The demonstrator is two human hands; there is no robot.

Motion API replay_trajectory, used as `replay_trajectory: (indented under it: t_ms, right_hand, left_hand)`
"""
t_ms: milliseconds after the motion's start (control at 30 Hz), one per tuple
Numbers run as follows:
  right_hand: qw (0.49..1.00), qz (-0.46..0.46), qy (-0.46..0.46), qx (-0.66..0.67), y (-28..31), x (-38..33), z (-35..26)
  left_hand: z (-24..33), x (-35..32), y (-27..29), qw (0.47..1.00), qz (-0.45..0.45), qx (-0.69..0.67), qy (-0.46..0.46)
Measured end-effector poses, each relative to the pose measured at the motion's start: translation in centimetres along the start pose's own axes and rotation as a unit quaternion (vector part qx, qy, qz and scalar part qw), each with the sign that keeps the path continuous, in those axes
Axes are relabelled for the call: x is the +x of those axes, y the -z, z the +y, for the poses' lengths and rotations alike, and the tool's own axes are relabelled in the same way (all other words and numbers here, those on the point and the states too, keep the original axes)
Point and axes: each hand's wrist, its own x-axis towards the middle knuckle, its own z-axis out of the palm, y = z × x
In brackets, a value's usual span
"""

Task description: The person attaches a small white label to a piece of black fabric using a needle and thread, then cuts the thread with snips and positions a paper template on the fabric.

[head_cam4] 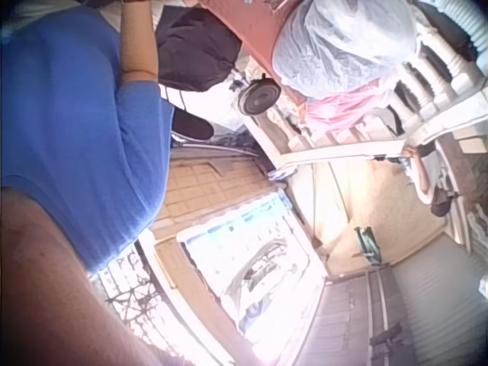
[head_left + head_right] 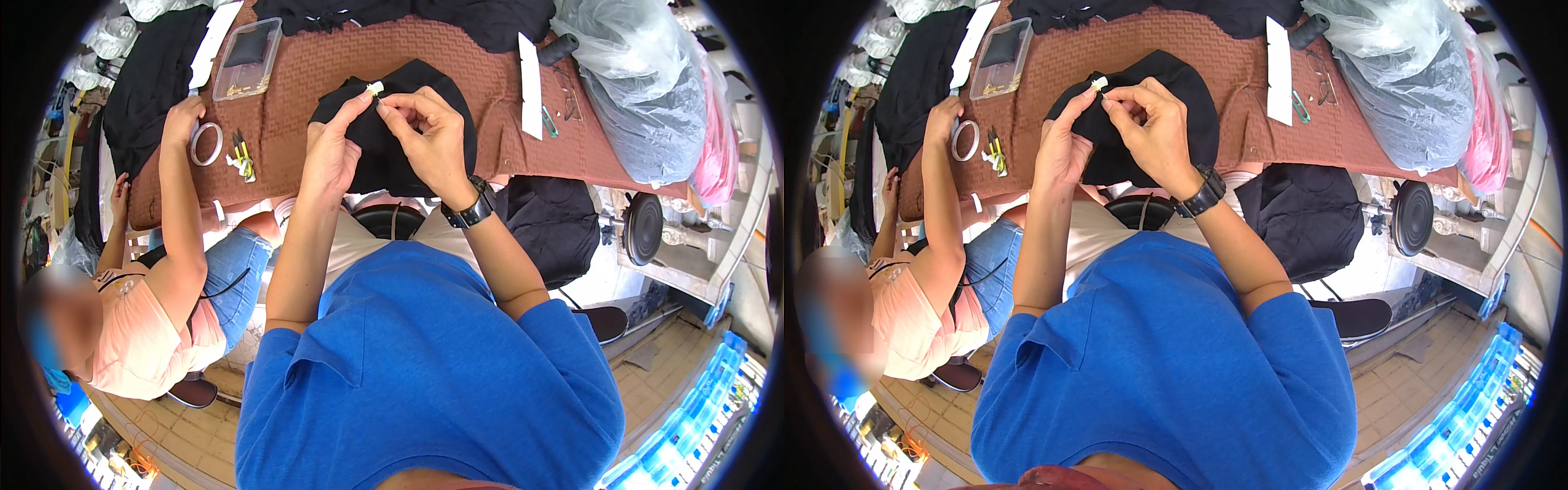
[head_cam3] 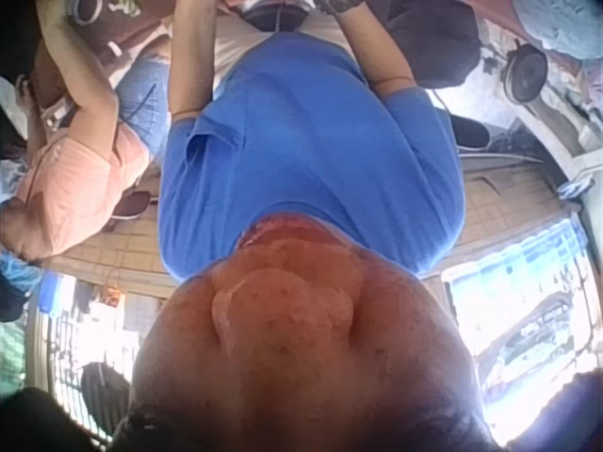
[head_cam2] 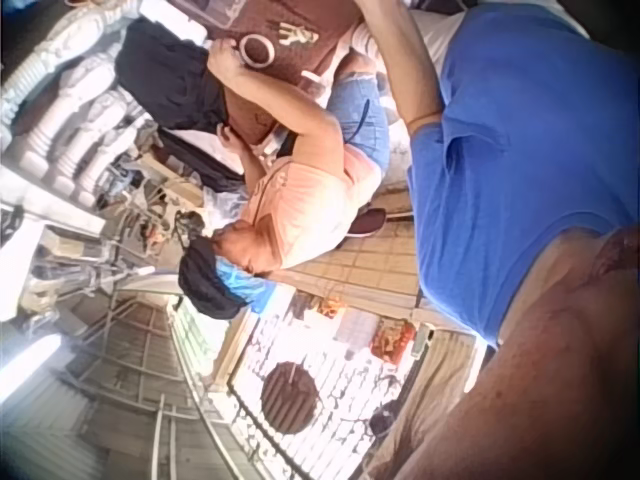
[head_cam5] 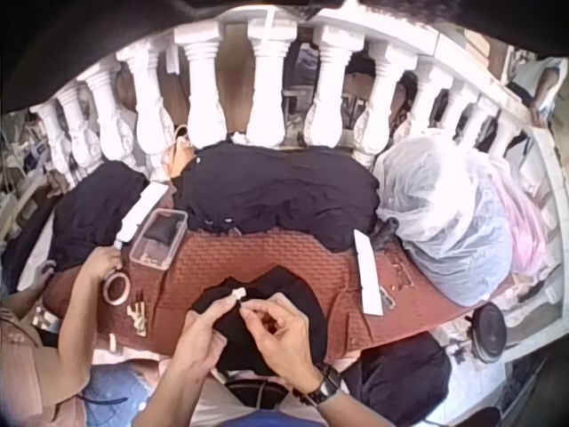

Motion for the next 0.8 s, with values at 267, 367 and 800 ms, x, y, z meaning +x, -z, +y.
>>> replay_trajectory:
  t_ms: [267, 367, 800]
  right_hand:
    - [0.998, 0.005, -0.04, 0.055, -0.4, -0.1, 0.6]
    - [0.995, 0.006, -0.059, 0.081, -0.7, 0.0, 0.6]
    - [0.968, 0.004, -0.116, 0.223, -0.6, -0.1, 1.2]
  left_hand:
    - [-0.1, 0.1, 0.0, 1.0, 0.002, 0.012, -0.007]
    - [-0.1, 0.2, 0.1, 1.0, 0.0, 0.012, -0.009]
    - [-0.4, 0.3, 0.2, 0.999, 0.008, 0.043, -0.013]
